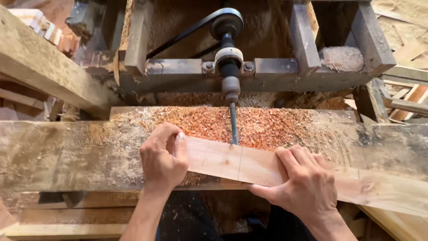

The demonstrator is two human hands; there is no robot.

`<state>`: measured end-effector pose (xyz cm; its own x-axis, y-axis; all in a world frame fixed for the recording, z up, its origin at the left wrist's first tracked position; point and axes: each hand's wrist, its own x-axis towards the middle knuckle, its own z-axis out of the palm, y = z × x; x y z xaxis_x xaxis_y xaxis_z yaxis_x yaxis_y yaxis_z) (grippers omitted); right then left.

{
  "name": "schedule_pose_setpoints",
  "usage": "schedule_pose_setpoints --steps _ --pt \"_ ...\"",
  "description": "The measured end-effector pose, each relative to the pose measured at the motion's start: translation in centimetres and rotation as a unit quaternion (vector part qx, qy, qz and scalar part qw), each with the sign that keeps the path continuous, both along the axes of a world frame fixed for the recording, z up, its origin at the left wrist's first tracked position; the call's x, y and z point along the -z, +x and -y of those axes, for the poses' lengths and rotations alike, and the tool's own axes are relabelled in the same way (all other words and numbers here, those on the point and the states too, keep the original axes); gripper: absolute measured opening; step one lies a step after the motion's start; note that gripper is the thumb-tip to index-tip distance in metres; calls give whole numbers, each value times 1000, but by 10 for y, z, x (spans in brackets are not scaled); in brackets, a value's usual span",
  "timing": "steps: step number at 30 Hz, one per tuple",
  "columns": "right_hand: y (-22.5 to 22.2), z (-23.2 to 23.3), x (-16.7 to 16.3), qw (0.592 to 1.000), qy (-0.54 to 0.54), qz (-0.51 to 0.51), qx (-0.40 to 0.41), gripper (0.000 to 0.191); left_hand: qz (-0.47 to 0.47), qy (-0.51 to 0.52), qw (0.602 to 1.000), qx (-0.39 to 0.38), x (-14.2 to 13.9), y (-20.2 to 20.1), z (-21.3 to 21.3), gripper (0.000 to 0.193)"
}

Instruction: The person uses a foot-powered drill press to bore a series of holes along a marked line on a wooden plank. They repeatedly position the plank under the drill bit, operate the pedal to lower the bit, and advance the plank to create overlapping holes that form elongated slots.

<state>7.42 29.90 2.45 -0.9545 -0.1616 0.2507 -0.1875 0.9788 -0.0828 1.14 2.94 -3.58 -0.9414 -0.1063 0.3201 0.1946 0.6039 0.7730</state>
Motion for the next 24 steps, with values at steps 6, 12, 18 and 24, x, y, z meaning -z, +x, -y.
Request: schedule_pose_setpoints --steps 6,12,18,24 --pt "6 7 -7 1000 -24 -18 -3 75 17 50 999 13 2 7 1 11" --pt "4 4 -3 1000 -11 -10 11 79 18 15 1000 4 2 1 -1 12" --pt "3 -12 24 1000 -3 3 4 78 -16 -11 1000 17 2 -4 2 7" --pt "17 0 8 1000 -7 -15 14 81 -13 6 999 37 6 0 1 9"
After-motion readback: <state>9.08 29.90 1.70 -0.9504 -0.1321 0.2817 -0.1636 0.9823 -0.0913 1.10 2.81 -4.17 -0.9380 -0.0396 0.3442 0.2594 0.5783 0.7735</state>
